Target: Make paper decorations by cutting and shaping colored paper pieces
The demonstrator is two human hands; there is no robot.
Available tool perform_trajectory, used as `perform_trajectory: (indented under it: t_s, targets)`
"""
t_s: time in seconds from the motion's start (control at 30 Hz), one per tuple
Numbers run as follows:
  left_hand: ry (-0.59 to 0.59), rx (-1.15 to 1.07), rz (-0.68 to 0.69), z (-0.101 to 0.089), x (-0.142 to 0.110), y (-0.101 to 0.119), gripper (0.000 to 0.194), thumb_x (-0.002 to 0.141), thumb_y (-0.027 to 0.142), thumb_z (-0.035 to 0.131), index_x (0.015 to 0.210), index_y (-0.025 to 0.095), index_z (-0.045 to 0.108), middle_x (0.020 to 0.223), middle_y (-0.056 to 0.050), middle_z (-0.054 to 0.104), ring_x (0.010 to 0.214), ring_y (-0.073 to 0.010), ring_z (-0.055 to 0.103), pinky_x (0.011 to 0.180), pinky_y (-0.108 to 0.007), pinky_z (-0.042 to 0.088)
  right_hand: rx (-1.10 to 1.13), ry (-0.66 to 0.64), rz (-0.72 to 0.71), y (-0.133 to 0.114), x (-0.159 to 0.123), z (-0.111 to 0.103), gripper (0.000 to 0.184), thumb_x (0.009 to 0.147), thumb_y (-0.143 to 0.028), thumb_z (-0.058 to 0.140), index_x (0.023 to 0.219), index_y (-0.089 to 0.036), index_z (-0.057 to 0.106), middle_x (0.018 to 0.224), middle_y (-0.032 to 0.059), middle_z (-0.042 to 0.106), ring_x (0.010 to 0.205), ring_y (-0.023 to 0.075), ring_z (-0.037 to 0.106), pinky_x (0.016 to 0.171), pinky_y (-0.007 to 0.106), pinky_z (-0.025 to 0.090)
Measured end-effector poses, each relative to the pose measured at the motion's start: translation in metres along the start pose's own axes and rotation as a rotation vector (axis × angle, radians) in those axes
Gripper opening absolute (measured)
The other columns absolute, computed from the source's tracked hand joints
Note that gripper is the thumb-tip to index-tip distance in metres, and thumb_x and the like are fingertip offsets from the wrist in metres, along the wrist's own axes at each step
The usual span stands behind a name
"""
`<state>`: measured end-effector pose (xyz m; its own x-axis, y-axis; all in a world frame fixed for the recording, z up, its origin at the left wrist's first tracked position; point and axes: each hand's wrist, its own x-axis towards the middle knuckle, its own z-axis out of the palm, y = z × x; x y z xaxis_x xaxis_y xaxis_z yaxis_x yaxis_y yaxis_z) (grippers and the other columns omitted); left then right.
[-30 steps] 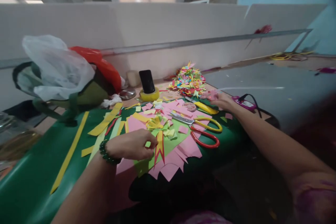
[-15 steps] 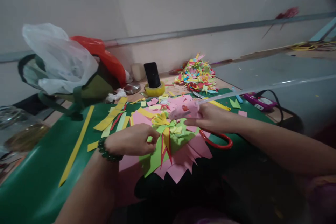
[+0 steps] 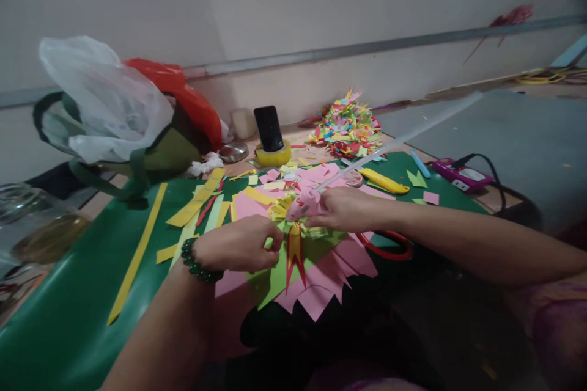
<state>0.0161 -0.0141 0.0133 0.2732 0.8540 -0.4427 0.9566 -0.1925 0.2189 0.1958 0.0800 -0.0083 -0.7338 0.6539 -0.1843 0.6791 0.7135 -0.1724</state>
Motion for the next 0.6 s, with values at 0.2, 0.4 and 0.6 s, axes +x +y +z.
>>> perform_trajectory:
  t_s: [0.2, 0.4, 0.6]
  targets:
    - [-0.014, -0.031, 0.008, -0.0012, -0.0006, -0.0003, 0.013, 0.067, 0.017, 0.049, 0.067, 0.019, 0.061, 0.056, 0.002, 0.057, 0.054, -0.0129, 0.049, 0.052, -0.023, 0.033, -0.012, 0.057, -0.001, -0.0003, -0.0012, -0.0015, 0.059, 0.086, -0.064, 0.045, 0.073, -0.013, 0.069, 0.068, 0.0096, 0.064, 0.058, 0.0170, 0.053, 0.051, 0.026, 0.027]
    - [-0.005, -0.057, 0.004, -0.0006, -0.0010, 0.0002, 0.012, 0.067, 0.018, 0.049, 0.065, 0.019, 0.061, 0.053, 0.002, 0.055, 0.049, -0.0121, 0.047, 0.049, -0.023, 0.032, -0.005, 0.021, -0.009, 0.0001, 0.0019, -0.0027, 0.059, 0.085, -0.066, 0.045, 0.070, -0.014, 0.069, 0.062, 0.0086, 0.061, 0.057, 0.0178, 0.053, 0.051, 0.027, 0.028]
    - [-0.010, -0.078, 0.011, 0.0017, -0.0004, -0.0019, 0.012, 0.067, 0.019, 0.049, 0.066, 0.019, 0.061, 0.054, 0.002, 0.056, 0.049, -0.0120, 0.048, 0.049, -0.023, 0.033, -0.005, -0.010, -0.020, 0.0001, 0.0023, -0.0078, 0.061, 0.086, -0.067, 0.043, 0.070, -0.013, 0.068, 0.070, 0.0097, 0.063, 0.060, 0.0179, 0.054, 0.052, 0.027, 0.029]
